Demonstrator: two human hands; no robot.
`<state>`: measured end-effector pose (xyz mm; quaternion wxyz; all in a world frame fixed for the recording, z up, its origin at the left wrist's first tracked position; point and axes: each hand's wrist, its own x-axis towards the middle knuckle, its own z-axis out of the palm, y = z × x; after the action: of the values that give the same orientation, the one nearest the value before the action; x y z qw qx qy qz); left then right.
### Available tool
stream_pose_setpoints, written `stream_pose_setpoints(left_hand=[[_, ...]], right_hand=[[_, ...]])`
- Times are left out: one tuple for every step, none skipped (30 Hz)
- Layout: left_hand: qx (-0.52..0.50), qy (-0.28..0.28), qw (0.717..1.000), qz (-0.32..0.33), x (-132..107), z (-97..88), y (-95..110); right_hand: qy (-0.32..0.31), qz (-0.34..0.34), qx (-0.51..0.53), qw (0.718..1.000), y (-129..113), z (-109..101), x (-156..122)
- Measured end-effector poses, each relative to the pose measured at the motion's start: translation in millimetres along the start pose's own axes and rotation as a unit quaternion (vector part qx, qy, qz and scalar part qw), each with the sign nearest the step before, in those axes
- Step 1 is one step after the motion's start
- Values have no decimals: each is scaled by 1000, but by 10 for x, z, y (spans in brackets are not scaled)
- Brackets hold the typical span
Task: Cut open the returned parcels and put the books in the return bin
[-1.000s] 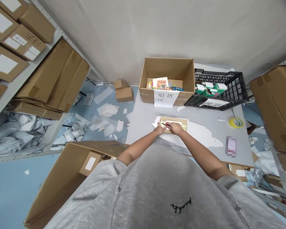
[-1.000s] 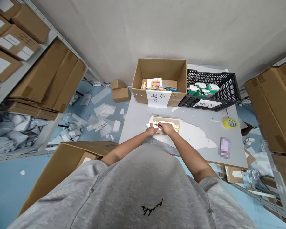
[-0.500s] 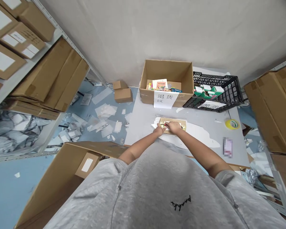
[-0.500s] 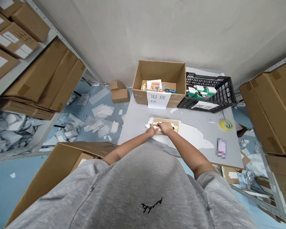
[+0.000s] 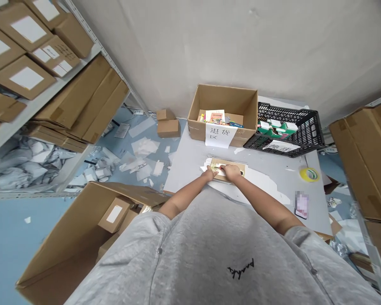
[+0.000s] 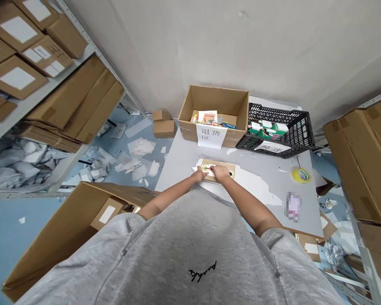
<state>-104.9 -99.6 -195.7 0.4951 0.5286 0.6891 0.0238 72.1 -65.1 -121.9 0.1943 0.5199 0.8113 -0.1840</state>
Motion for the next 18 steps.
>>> stream_pose_setpoints(left_hand=[[-1, 0, 1000, -2, -8, -5, 7], [-3, 2, 1000, -4, -17, -10, 14], [-6, 4, 1000, -7, -25, -15, 20], [-8, 5, 1000, -10, -32, -18, 27], [-10, 6, 1000, -13, -39, -21, 32], [-11, 6, 1000, -13, -44, -23, 37], [-10, 5, 1000, -12, -47, -25, 41], [-9, 5, 1000, -10, -50, -27, 43], [-9, 5, 1000, -9, -52, -28, 45], [-10, 6, 1000, -7, -54, -29, 45], [-12, 6, 1000, -5, -56, -29, 45], [-14, 7, 1000, -5, -57, -28, 45], [-17, 8, 1000, -5, -59, -26, 46], [-19, 9, 1000, -6, -60, -24, 48], [-20, 9, 1000, -7, -62, -20, 51], [-21, 10, 1000, -9, -64, -15, 56], [-20, 12, 1000, -13, -66, -10, 63], [-19, 15, 1000, -18, -68, -5, 72]], right_hand=[[-2, -2, -2, 1000, 25, 4, -8], [-3, -4, -4, 1000, 51, 8, -17], [-5, -7, -5, 1000, 77, 10, -28], [-6, -8, -5, 1000, 104, 12, -41], [-9, -7, -6, 1000, 132, 15, -57], [-11, -3, -8, 1000, 161, 20, -77], [-13, 4, -11, 1000, 193, 28, -102], [-14, 13, -14, 1000, 228, 40, -131], [-15, 22, -16, 1000, 268, 56, -166], [-15, 32, -17, 999, 313, 75, -205], [-16, 42, -17, 999, 363, 97, -249], [-17, 52, -17, 998, 417, 121, -296], [-19, 62, -18, 998, 474, 146, -346], [-20, 71, -19, 997, 533, 170, -398], [-20, 79, -21, 996, 592, 195, -451], [-18, 85, -23, 996, 648, 218, -503], [-14, 89, -23, 996, 700, 239, -554], [-10, 92, -22, 995, 748, 259, -602]])
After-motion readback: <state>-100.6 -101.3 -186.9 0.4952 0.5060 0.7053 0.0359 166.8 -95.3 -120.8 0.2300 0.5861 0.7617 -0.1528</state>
